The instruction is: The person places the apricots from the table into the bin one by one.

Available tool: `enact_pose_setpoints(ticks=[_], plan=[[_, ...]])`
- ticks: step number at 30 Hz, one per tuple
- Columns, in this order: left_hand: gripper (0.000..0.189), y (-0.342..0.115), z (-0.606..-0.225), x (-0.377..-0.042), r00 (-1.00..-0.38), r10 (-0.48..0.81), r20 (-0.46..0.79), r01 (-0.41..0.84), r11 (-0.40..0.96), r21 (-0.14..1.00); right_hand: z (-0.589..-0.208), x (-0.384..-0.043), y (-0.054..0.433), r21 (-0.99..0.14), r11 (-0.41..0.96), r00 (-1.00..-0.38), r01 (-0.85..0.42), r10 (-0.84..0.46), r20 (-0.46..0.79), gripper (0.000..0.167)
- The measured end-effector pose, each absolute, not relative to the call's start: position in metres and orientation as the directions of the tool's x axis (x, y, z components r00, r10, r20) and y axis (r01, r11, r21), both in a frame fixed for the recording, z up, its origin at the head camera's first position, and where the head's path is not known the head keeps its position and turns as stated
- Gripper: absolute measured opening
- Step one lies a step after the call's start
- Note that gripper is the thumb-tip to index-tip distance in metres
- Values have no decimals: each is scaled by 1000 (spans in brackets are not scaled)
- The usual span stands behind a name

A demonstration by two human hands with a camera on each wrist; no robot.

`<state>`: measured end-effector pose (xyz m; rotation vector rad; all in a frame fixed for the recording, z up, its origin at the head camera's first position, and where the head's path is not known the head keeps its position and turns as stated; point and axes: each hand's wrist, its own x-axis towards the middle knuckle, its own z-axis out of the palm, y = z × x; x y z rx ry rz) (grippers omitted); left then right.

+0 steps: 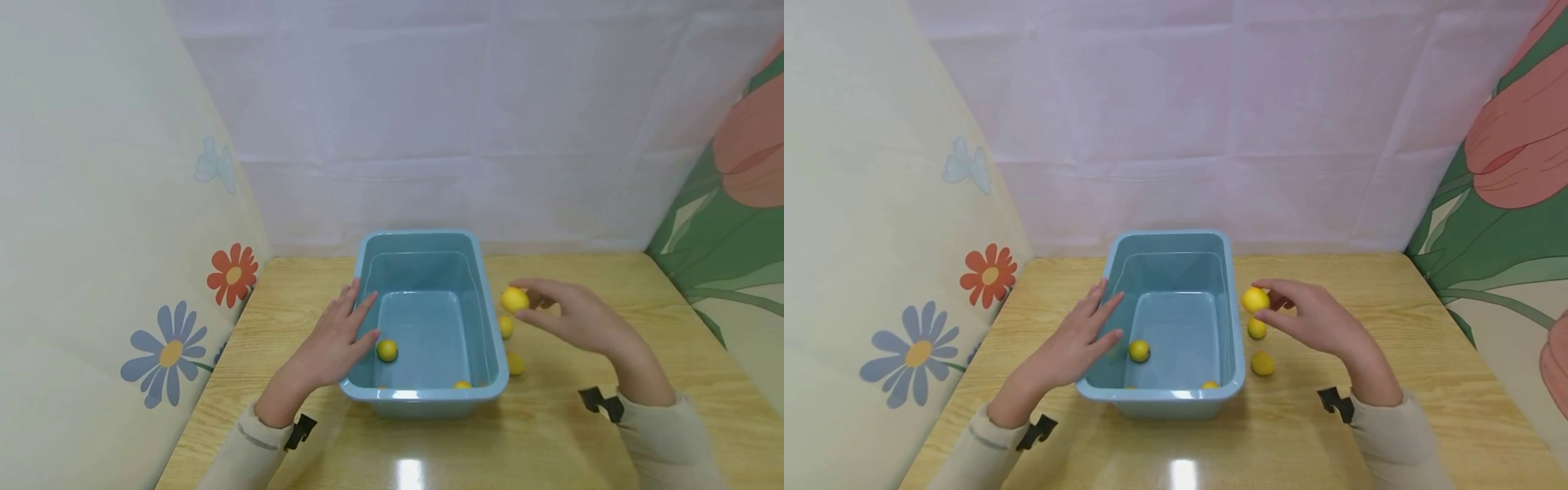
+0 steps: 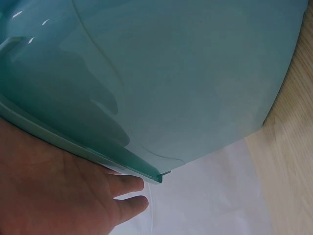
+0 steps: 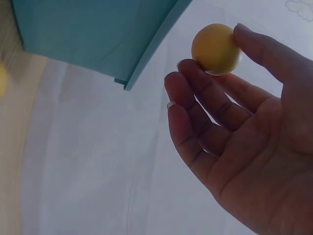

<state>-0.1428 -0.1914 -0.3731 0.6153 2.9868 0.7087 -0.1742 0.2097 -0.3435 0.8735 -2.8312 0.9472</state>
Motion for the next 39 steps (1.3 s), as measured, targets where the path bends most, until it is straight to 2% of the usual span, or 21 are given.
enact_pose_setpoints(ticks=[17,39], plan=[[66,-191,-372,-142,-925,373,75,366,820,439,-334,-176,180,-586,560,-789,-586,-560,253,46],[66,-192,-374,-143,-923,376,81,372,818,439,-333,-182,155,-602,526,-763,-600,-602,234,48]])
